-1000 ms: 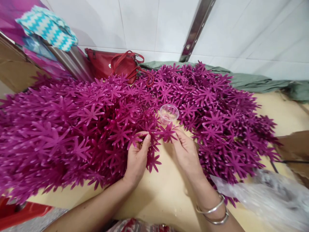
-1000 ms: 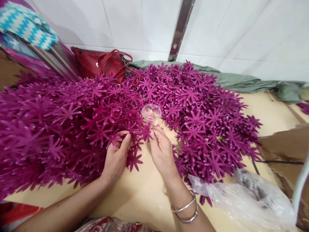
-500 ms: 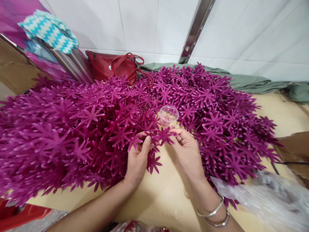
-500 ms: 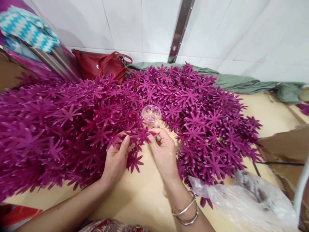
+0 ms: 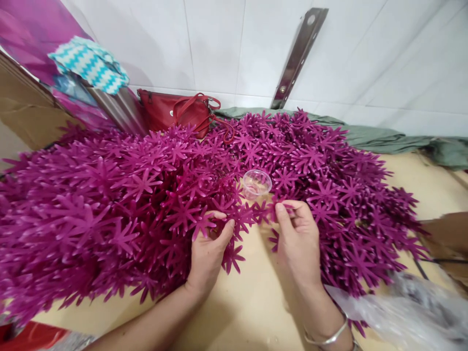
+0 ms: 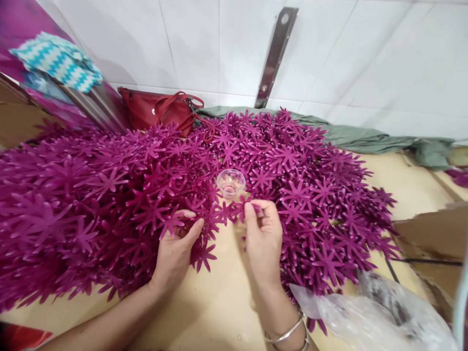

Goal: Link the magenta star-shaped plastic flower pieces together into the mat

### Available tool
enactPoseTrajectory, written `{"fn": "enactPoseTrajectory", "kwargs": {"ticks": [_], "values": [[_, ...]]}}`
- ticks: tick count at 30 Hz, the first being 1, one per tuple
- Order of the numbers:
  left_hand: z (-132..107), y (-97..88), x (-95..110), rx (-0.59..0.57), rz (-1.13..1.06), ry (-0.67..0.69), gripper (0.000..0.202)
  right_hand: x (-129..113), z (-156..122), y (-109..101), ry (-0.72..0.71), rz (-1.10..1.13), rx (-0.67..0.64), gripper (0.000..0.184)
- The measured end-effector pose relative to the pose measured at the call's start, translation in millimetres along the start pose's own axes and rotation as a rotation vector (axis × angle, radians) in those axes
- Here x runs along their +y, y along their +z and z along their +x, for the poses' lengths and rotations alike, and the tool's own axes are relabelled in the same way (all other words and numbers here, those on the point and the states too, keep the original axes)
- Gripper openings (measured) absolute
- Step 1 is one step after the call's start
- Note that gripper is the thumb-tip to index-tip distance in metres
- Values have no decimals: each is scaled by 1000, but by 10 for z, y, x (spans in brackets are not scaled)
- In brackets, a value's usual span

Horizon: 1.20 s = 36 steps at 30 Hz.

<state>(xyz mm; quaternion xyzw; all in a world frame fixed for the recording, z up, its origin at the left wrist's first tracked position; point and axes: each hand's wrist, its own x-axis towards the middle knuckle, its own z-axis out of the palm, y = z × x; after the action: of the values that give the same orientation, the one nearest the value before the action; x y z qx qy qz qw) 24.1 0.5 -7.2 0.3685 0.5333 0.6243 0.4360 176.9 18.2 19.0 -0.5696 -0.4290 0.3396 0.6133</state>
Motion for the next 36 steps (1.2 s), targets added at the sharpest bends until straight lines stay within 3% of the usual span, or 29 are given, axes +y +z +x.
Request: {"fn": "enactPoseTrajectory", "kwargs": {"ticks": [3, 7, 10, 16, 19, 24, 31, 36], "values": [[-23, 4, 40, 9, -25, 26, 23, -62, 40, -67, -79, -69, 77, 14], [-76, 17, 106, -11, -27, 108, 23, -105, 24, -49, -55, -154, -156, 10], [-95, 18, 130, -29, -20, 130, 21, -56, -6, 10, -118, -193, -313, 18], [-56, -14, 118, -4, -52, 64, 27, -59, -30, 22, -247, -227, -425, 36], [-41, -26, 124, -20, -90, 16, 29, -105, -56, 33, -162, -161, -505, 38], [-30, -11, 97, -54, -150, -31, 28, -84, -81, 98, 33, -73, -420, 12], [48, -3, 29, -9, -262, -46, 19, -76, -14, 64, 25, -56, -448, 21], [44, -9, 68, -13, -335, -59, 22, -89, -20, 46, -10, -169, -409, 26]]}}
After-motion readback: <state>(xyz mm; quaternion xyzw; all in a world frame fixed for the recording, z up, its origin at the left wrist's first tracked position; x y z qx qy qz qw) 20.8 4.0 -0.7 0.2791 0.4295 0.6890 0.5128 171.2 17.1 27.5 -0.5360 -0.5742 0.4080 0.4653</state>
